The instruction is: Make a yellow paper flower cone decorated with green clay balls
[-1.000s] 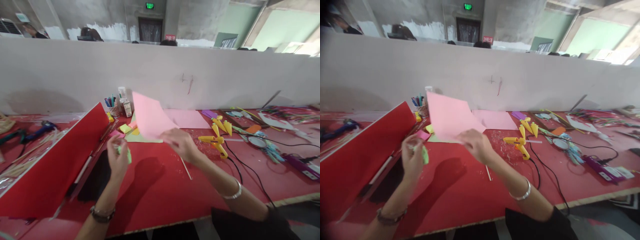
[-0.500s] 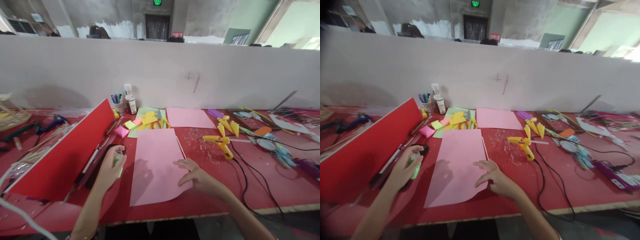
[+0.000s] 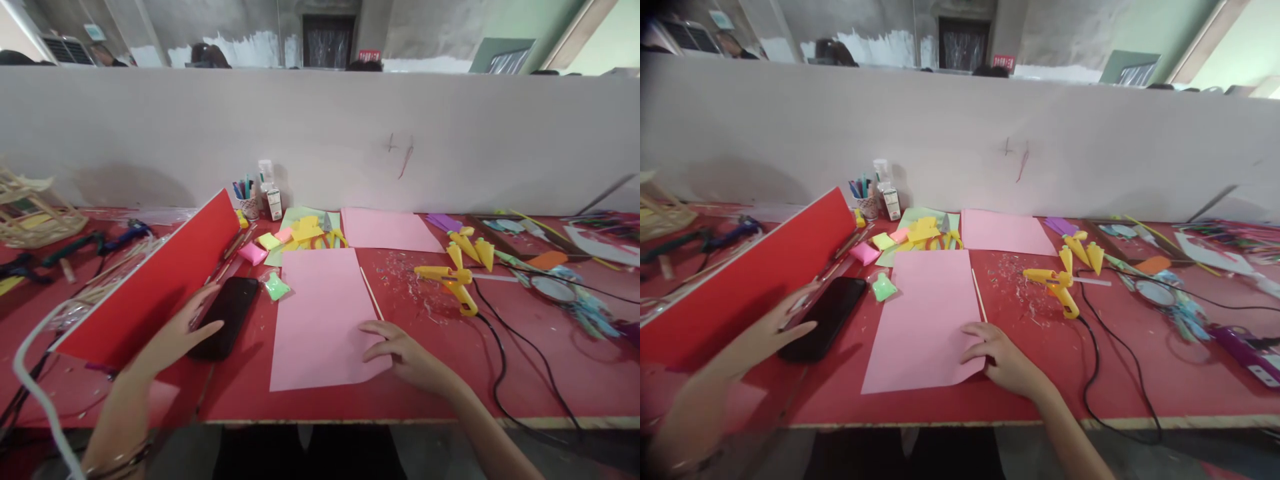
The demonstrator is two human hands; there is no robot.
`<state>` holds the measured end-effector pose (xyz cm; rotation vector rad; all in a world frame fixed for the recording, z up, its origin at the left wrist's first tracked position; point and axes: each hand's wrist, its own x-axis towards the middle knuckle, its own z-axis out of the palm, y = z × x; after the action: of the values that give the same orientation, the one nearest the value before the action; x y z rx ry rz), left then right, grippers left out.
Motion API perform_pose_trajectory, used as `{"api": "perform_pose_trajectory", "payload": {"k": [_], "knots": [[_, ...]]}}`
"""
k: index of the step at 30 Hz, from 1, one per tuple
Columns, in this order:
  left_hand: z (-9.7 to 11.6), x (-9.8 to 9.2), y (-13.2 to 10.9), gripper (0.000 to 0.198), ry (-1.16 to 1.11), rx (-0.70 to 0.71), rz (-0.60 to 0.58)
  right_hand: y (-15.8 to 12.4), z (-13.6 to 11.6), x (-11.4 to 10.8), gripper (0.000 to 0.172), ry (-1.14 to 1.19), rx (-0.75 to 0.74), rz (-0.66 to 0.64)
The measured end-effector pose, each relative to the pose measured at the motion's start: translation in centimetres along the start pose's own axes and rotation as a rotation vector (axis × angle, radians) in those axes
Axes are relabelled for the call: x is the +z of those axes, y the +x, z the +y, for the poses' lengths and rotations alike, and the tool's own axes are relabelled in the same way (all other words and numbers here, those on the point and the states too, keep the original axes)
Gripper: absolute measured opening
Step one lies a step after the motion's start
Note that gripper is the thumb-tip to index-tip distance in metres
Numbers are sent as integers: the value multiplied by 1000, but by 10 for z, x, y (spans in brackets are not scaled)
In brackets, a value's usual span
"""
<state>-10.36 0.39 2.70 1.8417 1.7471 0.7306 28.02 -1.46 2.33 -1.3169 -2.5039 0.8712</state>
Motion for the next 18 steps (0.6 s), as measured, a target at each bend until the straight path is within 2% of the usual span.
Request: {"api": "perform_pose_trajectory", "payload": {"k": [2, 4, 5, 12, 18], "knots": [[-19, -3, -14, 72, 44, -49, 56, 0, 1, 1, 62, -5, -2, 8], [-29, 0, -21, 82, 116, -46, -30, -1, 1, 1, 61, -7, -6, 15], [-30, 2, -22, 85, 144, -41, -33, -2, 2, 1, 61, -8, -10, 18], [-18, 12, -20, 79, 229, -94, 23, -6, 2, 4, 58, -11, -36, 31], [-7, 12, -20, 79, 255, -176, -3, -6, 0, 3, 56, -13, -36, 34]]}}
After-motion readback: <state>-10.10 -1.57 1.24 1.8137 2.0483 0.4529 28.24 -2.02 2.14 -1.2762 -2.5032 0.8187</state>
